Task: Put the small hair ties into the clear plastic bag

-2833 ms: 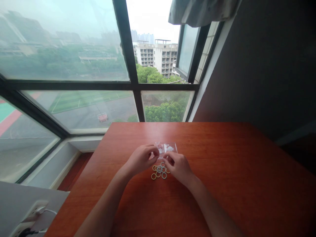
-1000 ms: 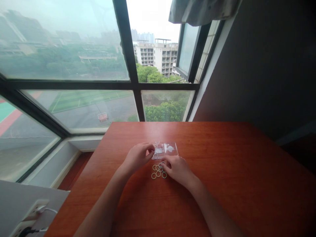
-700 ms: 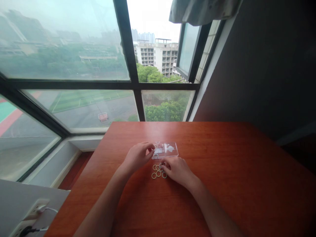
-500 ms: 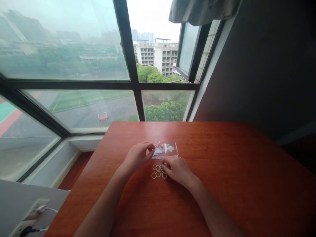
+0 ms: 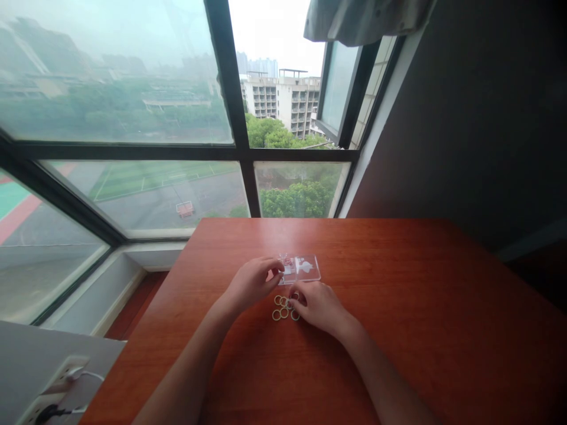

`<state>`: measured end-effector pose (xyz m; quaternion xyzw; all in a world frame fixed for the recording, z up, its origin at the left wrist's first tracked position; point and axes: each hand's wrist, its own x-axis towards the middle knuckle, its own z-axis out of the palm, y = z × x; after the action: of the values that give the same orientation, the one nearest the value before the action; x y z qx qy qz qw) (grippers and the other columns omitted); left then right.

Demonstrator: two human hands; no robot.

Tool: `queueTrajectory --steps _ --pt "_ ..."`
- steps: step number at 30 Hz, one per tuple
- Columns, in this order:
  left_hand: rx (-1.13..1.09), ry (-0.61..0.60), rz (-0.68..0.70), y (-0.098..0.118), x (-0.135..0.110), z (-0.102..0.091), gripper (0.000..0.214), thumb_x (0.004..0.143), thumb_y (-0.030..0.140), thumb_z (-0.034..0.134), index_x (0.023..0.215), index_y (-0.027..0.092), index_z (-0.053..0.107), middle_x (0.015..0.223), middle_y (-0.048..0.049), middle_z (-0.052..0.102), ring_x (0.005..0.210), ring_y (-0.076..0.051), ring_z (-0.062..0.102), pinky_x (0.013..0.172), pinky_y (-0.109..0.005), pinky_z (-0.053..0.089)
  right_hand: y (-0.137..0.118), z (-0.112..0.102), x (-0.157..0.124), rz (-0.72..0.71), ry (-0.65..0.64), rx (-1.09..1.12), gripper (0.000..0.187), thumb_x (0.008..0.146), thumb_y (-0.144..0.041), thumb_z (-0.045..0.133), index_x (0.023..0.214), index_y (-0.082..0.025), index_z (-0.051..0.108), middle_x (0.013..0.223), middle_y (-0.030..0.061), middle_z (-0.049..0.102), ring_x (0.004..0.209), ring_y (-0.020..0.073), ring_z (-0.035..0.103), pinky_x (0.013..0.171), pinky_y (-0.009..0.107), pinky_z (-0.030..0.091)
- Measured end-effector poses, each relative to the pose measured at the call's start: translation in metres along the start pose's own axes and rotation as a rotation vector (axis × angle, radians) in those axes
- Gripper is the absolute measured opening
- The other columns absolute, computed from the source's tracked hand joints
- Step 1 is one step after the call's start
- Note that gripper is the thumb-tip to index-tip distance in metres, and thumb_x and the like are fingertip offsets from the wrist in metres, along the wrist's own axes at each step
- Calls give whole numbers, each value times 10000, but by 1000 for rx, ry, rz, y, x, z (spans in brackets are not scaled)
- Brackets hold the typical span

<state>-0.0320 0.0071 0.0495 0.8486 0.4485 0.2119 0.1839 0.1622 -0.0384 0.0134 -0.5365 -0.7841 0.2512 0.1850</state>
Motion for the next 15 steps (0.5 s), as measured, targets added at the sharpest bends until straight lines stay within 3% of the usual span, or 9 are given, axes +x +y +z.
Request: queueTrajectory --steps 9,15 --pt "1 1 -7 0 0 1 126 827 175 530 811 199 653 727 12 646 572 -96 496 544 -194 325 1 1 1 -28 3 13 120 837 -242 557 840 -255 676 765 -31 688 681 115 580 608 210 309" --pt "1 2 0 1 0 1 124 832 187 529 810 195 651 727 8 640 573 -95 491 536 -195 320 -2 -1 -1 -33 -63 3 85 794 -258 598 815 -245 679 718 -34 672 639 107 561 576 207 288"
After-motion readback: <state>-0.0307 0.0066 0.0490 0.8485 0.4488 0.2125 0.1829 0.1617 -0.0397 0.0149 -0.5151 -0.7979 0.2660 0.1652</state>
